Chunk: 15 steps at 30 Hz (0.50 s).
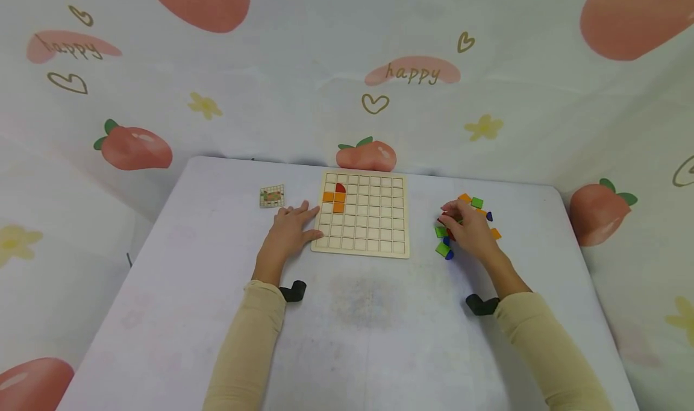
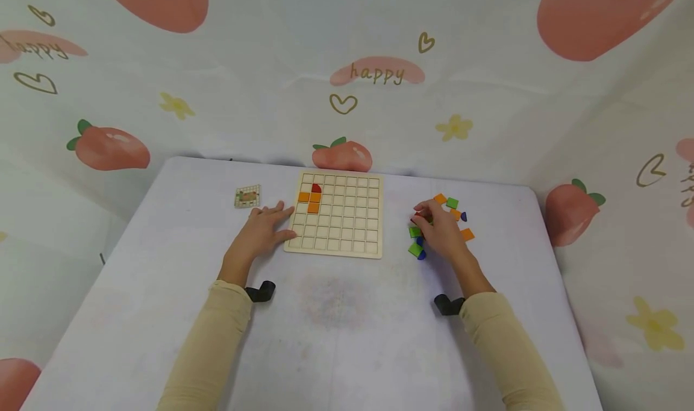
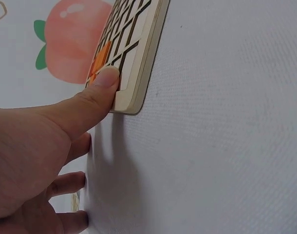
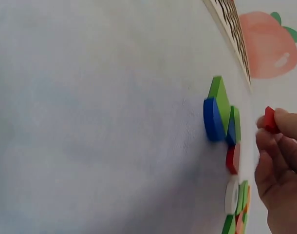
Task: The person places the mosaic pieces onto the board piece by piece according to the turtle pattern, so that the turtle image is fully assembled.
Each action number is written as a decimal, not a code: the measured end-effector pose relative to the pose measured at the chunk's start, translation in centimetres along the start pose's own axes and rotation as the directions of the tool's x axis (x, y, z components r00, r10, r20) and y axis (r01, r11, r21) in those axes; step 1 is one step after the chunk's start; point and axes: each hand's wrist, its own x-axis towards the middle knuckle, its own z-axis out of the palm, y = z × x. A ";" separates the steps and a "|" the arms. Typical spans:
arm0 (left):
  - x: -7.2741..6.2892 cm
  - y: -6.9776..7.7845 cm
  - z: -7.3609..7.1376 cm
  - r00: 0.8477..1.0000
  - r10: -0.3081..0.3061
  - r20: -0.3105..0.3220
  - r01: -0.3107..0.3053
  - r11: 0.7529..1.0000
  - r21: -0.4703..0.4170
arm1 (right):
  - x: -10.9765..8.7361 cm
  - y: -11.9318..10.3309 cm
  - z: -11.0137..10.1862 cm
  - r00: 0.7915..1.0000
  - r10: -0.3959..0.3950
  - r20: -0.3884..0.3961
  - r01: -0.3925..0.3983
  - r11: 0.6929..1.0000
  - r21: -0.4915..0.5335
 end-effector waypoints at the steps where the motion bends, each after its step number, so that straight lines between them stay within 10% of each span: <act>1: 0.0 0.0 0.0 1.000 -0.001 0.001 0.001 1.000 -0.002 | 0.1 -0.1 0.1 1.000 0.005 0.010 -0.005 1.000 0.004; 15: 0.0 0.0 0.0 1.000 -0.007 -0.005 0.007 1.000 -0.021 | 2.0 -3.3 2.3 0.991 0.042 0.129 -0.062 0.985 0.159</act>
